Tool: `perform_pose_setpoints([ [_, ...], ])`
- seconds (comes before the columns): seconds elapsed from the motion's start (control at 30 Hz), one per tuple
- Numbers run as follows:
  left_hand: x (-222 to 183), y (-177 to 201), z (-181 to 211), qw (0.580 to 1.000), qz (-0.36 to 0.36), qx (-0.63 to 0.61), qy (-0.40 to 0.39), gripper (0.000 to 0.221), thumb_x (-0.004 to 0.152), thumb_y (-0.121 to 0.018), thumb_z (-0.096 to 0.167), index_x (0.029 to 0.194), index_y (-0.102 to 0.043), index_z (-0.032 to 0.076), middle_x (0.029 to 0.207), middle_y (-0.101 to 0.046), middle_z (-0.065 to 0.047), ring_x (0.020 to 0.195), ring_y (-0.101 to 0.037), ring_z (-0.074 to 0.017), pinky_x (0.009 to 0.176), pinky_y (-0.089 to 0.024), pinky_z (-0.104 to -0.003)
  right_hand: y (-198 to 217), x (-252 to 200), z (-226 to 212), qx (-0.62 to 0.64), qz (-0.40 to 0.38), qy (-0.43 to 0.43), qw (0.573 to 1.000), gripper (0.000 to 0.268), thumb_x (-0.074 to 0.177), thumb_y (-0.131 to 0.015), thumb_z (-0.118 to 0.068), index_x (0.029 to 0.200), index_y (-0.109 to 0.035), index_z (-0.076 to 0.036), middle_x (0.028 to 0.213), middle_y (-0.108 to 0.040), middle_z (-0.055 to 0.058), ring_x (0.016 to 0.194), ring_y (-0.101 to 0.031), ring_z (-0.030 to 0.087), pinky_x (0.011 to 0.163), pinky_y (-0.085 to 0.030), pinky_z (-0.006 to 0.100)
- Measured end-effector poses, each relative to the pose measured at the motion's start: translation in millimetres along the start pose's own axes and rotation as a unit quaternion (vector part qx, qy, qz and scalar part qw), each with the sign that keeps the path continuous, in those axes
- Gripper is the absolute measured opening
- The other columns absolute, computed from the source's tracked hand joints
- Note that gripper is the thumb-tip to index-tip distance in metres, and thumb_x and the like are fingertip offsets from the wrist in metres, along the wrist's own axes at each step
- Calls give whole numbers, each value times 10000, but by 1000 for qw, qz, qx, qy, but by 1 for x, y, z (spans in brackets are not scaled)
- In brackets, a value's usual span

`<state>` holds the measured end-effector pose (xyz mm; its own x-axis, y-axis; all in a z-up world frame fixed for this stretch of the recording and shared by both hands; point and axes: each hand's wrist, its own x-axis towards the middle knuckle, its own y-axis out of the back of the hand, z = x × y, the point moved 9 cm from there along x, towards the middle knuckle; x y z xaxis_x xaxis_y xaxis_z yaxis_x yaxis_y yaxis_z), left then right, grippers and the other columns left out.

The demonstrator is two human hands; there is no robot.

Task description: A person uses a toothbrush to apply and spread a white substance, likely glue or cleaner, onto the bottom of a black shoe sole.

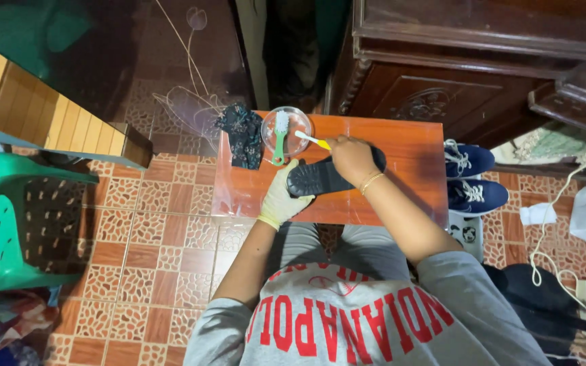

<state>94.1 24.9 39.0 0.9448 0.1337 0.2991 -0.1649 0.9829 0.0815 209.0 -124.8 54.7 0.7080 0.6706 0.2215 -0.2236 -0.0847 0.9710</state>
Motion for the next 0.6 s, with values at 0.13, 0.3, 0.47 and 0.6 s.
perform_pose_setpoints([
  [0.13, 9, 4, 18, 998, -29, -57, 21, 661, 531, -769, -120, 1172, -608, -119, 834, -748, -189, 791, -735, -182, 590, -545, -243, -21, 8, 2, -14, 1, 20, 1000, 108, 903, -609, -199, 945, -709, -206, 790, -654, 13, 743, -718, 267, 664, -561, 408],
  [0.3, 15, 4, 21, 996, -40, -73, 22, 623, 567, -752, -162, 1161, -565, -148, 779, -728, -242, 754, -732, -203, 578, -531, -243, 12, -7, 15, 136, -99, -68, 983, 241, 1013, -502, -151, 1091, -721, -89, 890, -716, 152, 833, -743, 380, 679, -597, 508],
  [0.47, 14, 2, 3, 994, -44, -92, 32, 669, 559, -773, -162, 1181, -530, -139, 808, -726, -257, 754, -737, -211, 593, -545, -245, 50, -71, 57, 273, -112, -171, 940, 285, 1051, -501, -251, 1245, -704, -200, 951, -739, 203, 959, -711, 446, 828, -567, 557],
  [0.6, 7, -9, -13, 996, -39, -64, 38, 834, 557, -855, -31, 1297, -474, -75, 995, -687, -225, 900, -695, -219, 730, -523, -269, 42, -148, 102, 320, -50, -277, 904, 286, 1013, -583, -147, 1288, -656, -129, 891, -743, 158, 941, -705, 422, 851, -563, 536],
])
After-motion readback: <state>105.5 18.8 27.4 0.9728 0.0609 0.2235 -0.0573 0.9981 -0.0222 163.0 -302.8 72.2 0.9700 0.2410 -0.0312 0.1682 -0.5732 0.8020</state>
